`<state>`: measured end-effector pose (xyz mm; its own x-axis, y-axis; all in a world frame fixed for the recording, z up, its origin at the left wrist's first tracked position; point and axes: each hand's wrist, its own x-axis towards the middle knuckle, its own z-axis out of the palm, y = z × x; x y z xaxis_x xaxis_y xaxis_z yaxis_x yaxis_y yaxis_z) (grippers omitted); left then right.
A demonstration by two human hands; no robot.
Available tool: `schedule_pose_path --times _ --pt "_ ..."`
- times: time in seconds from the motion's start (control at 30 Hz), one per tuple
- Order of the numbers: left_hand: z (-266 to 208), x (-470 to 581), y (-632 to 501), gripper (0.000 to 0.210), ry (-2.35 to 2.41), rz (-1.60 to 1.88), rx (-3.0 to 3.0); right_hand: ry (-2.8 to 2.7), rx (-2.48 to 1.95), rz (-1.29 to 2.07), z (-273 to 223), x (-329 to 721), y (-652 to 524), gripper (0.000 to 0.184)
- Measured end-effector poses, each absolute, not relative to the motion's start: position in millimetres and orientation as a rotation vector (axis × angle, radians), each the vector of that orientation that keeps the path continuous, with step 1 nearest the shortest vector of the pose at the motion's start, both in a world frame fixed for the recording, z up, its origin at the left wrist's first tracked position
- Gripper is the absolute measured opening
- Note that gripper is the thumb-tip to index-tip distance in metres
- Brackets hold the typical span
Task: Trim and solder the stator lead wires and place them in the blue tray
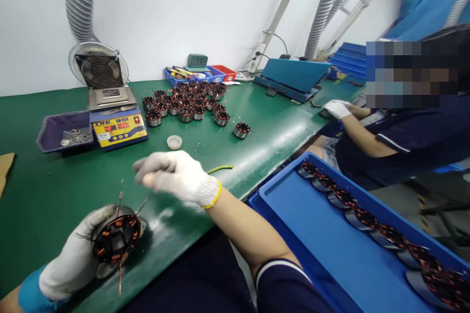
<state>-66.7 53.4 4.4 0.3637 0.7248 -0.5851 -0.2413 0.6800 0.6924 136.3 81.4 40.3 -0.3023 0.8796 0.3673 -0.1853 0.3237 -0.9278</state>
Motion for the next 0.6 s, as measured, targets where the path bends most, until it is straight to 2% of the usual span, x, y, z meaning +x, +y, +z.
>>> schedule_pose_path --times 0.13,0.3,0.37,0.43,0.53,0.6 --pt "3 -64 56 0.026 1.038 0.718 0.527 -1.955 -0.675 1.397 49 138 83 0.016" --pt "-9 -68 52 0.027 0.962 0.724 0.638 -1.994 -0.825 1.238 51 128 79 0.013" --pt "-10 -66 50 0.027 0.896 0.701 0.661 -2.095 -0.807 0.983 53 127 75 0.012" --pt "-5 -63 51 0.022 0.826 0.717 0.610 -2.233 -0.796 0.535 57 126 71 0.011" --pt "5 -62 64 0.008 0.802 0.996 0.377 -2.344 -0.757 -0.041 67 126 65 0.010" --pt "9 -65 76 0.024 0.843 1.146 0.249 -2.365 -0.724 -0.136 77 125 62 0.009"
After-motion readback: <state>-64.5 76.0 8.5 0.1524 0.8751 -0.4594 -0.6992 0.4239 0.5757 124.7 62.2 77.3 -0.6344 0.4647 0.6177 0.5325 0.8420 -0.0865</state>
